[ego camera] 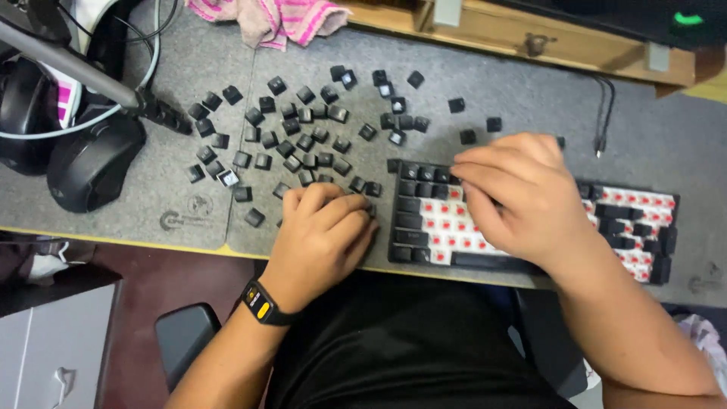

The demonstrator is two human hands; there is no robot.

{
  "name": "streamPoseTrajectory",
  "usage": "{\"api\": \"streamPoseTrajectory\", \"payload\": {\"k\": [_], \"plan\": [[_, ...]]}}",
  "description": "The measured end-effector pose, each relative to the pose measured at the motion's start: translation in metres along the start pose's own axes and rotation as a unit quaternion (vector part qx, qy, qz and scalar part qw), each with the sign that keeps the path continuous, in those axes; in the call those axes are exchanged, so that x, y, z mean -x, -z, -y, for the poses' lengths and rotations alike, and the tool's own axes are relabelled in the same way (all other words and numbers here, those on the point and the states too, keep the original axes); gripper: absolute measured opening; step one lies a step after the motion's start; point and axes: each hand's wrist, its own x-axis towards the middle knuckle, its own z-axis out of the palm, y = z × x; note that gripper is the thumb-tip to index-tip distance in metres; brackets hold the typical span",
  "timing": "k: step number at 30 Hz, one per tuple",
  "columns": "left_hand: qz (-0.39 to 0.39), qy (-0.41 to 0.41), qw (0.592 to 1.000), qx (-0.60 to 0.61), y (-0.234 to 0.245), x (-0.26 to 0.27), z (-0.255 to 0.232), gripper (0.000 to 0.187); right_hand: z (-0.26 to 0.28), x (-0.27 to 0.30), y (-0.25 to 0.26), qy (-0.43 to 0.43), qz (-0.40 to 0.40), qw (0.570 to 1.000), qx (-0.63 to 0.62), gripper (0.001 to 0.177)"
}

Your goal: The person is assembling a mechanical keyboard by placing keycaps onto the keyboard base. They pick up keycaps from a pile on the desk and insert them into the corresponding slots on the keyboard.

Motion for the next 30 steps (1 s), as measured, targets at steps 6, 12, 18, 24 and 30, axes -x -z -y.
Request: {"api": "streamPoseTrajectory", "payload": {"k": [6,12,18,24,30], "plan": [[-0.119,0.105,0.981,0.110,0.029,-0.002,0.010,0.008,-0.015,-0.032,-0.026,-0.069,0.224,0.967,-0.099,0.042],[-0.117,0.158,0.969,0.148,0.027,-0.004,0.028,0.013,-0.026,-0.028,-0.032,-0.045,0.243,0.960,-0.131,0.043],[-0.076,0.172,0.960,0.206,0.019,-0.008,0.023,0.010,-0.039,-0.046,-0.030,-0.052,0.246,0.957,-0.145,0.030],[-0.047,0.184,0.967,0.170,0.023,-0.009,0.023,0.007,-0.068,-0.089,-0.048,-0.015,0.213,0.974,-0.074,0.019],[-0.026,0.167,0.977,0.126,0.025,-0.012,0.028,0.003,-0.066,-0.097,-0.088,0.066,0.267,0.961,0.045,0.009]]}}
